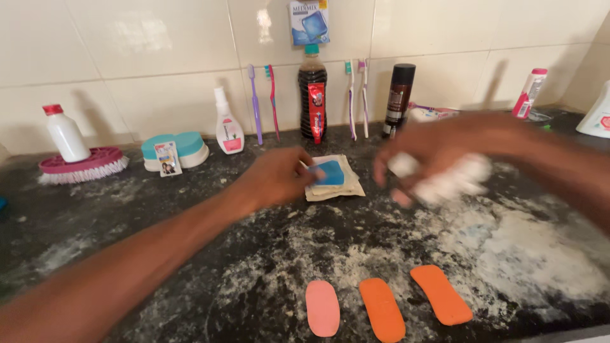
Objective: The person organizes bathroom supplies on a countertop. They pick up a bottle of lotion, a tube of toothpaste, a deodorant stick, and a toothbrush from a bucket on the floor, wipe them with a cloth, and place them on the counter among other items like soap and brushes.
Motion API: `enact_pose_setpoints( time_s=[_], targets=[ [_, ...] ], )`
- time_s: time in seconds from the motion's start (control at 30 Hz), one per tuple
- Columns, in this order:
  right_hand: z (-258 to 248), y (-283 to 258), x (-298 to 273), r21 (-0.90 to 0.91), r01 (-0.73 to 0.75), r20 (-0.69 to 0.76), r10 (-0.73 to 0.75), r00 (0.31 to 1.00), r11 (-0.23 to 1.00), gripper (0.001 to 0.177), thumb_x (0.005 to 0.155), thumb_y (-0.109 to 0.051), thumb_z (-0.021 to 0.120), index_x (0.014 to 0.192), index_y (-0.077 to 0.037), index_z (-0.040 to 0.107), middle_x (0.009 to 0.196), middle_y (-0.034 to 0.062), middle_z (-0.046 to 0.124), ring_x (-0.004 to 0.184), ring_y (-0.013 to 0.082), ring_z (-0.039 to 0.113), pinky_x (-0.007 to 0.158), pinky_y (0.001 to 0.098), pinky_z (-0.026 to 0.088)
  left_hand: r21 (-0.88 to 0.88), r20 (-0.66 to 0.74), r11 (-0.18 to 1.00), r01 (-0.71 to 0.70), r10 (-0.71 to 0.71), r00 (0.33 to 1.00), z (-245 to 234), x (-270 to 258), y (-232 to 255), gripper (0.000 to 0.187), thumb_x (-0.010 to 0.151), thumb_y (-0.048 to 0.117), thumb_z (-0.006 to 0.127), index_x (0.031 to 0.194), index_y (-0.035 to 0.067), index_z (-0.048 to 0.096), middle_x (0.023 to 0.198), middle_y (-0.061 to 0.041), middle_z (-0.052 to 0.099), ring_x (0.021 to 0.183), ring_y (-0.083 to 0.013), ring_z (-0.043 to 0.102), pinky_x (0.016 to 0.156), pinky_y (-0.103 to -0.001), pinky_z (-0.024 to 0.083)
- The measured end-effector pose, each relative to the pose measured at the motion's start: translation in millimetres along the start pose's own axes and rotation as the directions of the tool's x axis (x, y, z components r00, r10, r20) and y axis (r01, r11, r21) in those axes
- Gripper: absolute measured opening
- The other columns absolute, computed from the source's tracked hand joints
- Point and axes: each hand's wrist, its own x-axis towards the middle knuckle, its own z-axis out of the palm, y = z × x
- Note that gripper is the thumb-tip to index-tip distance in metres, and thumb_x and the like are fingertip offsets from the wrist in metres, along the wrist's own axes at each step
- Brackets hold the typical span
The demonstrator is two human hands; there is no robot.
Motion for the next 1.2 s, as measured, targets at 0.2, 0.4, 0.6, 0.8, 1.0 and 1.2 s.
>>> enact_pose_setpoints(
  time_s=[0.2,0.4,0.6,0.8,1.0,1.2],
  targets=[
    [72,-18,-90,-0.078,0.249,0.190,-0.231,0.954,0.965,0.076,0.082,-0.045,0.081,0.149,-0.024,0.051,0.141,-0.0008,0.057,0.127,0.0240,0.056,0.106,0.0479,0.048,-0.101,0.344,0.989,-0.107,0.135,0.929,-26,-139,65,0.070,0.080,0.046,0.086,0.140,0.017,0.063,0.137,-0.006,0.058,0.128,-0.0231,0.056,0.100,-0.040,0.047],
    [92,-18,-93,-0.063,0.218,0.017,-0.218,0.976,0.974,0.069,0.080,-0.037,0.082,0.144,-0.026,0.059,0.140,-0.0036,0.059,0.126,0.0224,0.059,0.104,0.0446,0.048,-0.142,0.292,0.954,-0.263,0.294,0.910,-16,-155,57,0.055,0.083,0.035,0.084,0.131,0.013,0.069,0.130,-0.008,0.060,0.130,-0.0263,0.055,0.106,-0.040,0.045],
    [88,-4,-50,-0.092,0.354,-0.210,-0.366,0.907,0.931,0.058,0.078,-0.032,0.085,0.132,-0.022,0.067,0.135,0.0017,0.066,0.122,0.0214,0.062,0.106,0.0421,0.048,0.022,0.256,0.944,-0.328,0.312,0.915,-4,-141,48,0.044,0.088,0.029,0.077,0.126,0.009,0.068,0.131,-0.011,0.060,0.126,-0.0269,0.056,0.106,-0.041,0.045],
    [63,-5,-4,-0.156,0.352,-0.243,-0.381,0.892,0.923,0.066,0.075,-0.035,0.084,0.135,-0.017,0.063,0.134,0.0064,0.065,0.125,0.0219,0.062,0.111,0.0463,0.045,0.163,0.253,0.964,-0.211,0.166,0.953,-12,-108,43,0.046,0.087,0.029,0.073,0.129,0.009,0.066,0.125,-0.011,0.061,0.119,-0.0251,0.061,0.103,-0.038,0.051],
    [56,-22,-31,-0.101,0.365,-0.244,-0.378,0.893,0.926,0.067,0.076,-0.045,0.084,0.134,-0.020,0.064,0.140,0.0049,0.063,0.127,0.0245,0.058,0.109,0.0508,0.044,0.118,0.232,0.952,-0.281,0.249,0.940,-23,-105,37,0.050,0.085,0.030,0.075,0.129,0.009,0.065,0.125,-0.011,0.061,0.119,-0.0268,0.060,0.102,-0.041,0.049],
    [87,-60,-85,0.102,0.587,-0.041,-0.586,0.809,0.803,0.054,0.080,-0.030,0.084,0.130,-0.017,0.070,0.133,0.0030,0.068,0.117,0.0252,0.065,0.102,0.0486,0.050,0.053,0.196,0.944,-0.325,0.309,0.931,-13,-106,24,0.042,0.088,0.027,0.074,0.126,0.010,0.066,0.121,-0.010,0.064,0.119,-0.0278,0.060,0.099,-0.042,0.050]
  ],
)
